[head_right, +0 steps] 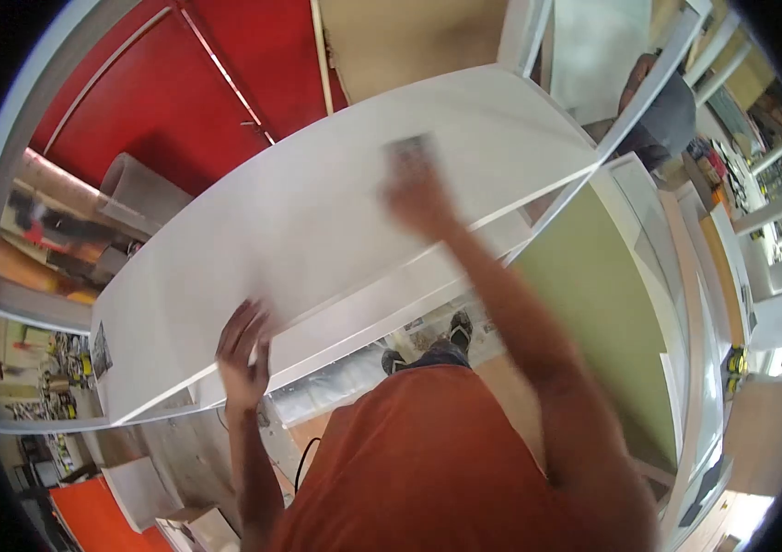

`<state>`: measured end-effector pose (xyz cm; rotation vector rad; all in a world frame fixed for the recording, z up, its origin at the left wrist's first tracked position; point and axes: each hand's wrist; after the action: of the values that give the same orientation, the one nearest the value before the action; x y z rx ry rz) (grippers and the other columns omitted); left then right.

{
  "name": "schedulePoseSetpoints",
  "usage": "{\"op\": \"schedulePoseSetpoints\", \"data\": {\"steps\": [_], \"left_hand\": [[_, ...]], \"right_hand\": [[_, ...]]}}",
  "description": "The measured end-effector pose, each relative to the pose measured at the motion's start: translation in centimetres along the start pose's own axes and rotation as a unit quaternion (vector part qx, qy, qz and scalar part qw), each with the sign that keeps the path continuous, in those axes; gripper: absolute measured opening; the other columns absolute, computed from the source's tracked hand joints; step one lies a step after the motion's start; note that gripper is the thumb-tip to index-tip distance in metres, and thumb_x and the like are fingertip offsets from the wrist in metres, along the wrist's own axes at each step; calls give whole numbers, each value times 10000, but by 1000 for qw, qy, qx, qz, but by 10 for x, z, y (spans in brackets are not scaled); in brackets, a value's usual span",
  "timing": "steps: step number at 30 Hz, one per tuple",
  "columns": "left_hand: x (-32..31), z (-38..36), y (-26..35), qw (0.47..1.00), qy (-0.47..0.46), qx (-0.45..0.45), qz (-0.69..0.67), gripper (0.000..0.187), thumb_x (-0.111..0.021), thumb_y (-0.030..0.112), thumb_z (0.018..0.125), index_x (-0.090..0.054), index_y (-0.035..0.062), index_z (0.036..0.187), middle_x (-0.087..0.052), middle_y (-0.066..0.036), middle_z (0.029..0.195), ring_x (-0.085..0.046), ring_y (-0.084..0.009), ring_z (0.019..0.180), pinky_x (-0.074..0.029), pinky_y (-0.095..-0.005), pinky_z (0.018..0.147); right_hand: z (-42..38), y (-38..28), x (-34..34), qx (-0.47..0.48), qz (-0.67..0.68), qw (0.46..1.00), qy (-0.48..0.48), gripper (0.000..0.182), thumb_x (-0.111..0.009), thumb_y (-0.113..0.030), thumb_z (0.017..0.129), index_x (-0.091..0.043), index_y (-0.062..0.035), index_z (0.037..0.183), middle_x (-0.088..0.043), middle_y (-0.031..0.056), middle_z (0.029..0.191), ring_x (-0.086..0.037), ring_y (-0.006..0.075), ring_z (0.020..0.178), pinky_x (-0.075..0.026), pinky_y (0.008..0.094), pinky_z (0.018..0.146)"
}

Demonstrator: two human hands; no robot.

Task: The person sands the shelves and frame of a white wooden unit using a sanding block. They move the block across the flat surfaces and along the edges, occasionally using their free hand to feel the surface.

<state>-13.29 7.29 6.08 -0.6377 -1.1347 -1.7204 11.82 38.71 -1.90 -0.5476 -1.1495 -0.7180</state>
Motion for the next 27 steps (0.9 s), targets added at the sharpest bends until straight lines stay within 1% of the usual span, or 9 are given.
{"op": "schedulePoseSetpoints", "data": {"steps": [5,11,13,16,17,20,21,23,27], "left_hand": [[-31,59,22,996,-50,-67,-41,487,-694,187,929,-594,93,1396,-511,-114,1528,-455,-350,1434,-390,-485,1182],[2,-30,-16,975,-161,80,128,593,-617,316,1004,-459,144,1549,-328,-82,1670,-288,-303,1545,-194,-474,1274],[29,-60,-34,962,-99,185,173,517,-528,300,1052,-474,131,1538,-359,-77,1657,-279,-302,1550,-177,-494,1274],[51,-85,-65,935,-25,278,218,465,-450,282,1085,-500,112,1514,-408,-95,1626,-303,-330,1536,-218,-521,1254],[53,-80,-67,937,-14,272,219,452,-450,280,1083,-521,103,1493,-440,-106,1602,-328,-354,1518,-244,-539,1239],[35,-51,-79,971,-31,162,176,456,-443,297,1084,-525,104,1488,-442,-120,1597,-349,-370,1502,-248,-554,1233],[24,-37,-80,971,-28,166,172,456,-443,297,1084,-525,104,1488,-442,-120,1597,-349,-370,1502,-248,-554,1233],[9,-12,-83,977,-39,145,150,459,-452,314,1080,-525,102,1480,-453,-144,1579,-371,-387,1480,-267,-554,1223],[31,-33,-107,949,-22,220,226,510,-490,359,1063,-483,115,1511,-416,-139,1604,-353,-378,1492,-265,-561,1222]], "right_hand": [[-35,-81,46,199,267,942,-45,677,-602,-296,994,-375,38,1537,-388,269,1581,-342,416,1488,-240,500,1244],[-18,244,9,42,-97,994,19,426,-527,-202,1036,-518,-10,1416,-448,301,1519,-422,459,1413,-287,567,1213],[7,278,11,-93,-237,957,-142,497,-405,-321,1086,-465,-33,1488,-345,269,1609,-368,454,1459,-250,560,1229],[89,243,-48,-330,-148,929,-80,494,-351,-415,1085,-538,-197,1487,-385,257,1591,-287,434,1508,-221,582,1233],[123,256,-146,-201,-154,967,14,520,-351,-439,1080,-556,-163,1469,-372,247,1605,-282,427,1513,-236,590,1223],[162,-27,-144,75,-49,991,102,464,-441,-332,1058,-606,25,1305,-543,277,1457,-406,449,1439,-268,601,1206],[152,-119,-84,130,-41,985,-102,620,-390,-406,1072,-474,67,1463,-331,274,1619,-234,456,1529,-117,572,1264],[107,-225,-39,185,244,952,-32,667,-440,-375,1039,-348,55,1540,-330,275,1615,-235,423,1536,-155,505,1274],[62,-167,17,315,284,894,-146,688,-577,-337,1014,-334,-23,1576,-354,251,1605,-281,408,1519,-222,486,1262]]}}
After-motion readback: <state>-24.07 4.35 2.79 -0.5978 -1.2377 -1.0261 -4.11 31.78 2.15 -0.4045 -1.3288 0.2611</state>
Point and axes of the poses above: each hand's wrist, its own z-axis towards the middle knuckle, its own x-axis out of the back of the hand, y = z × x
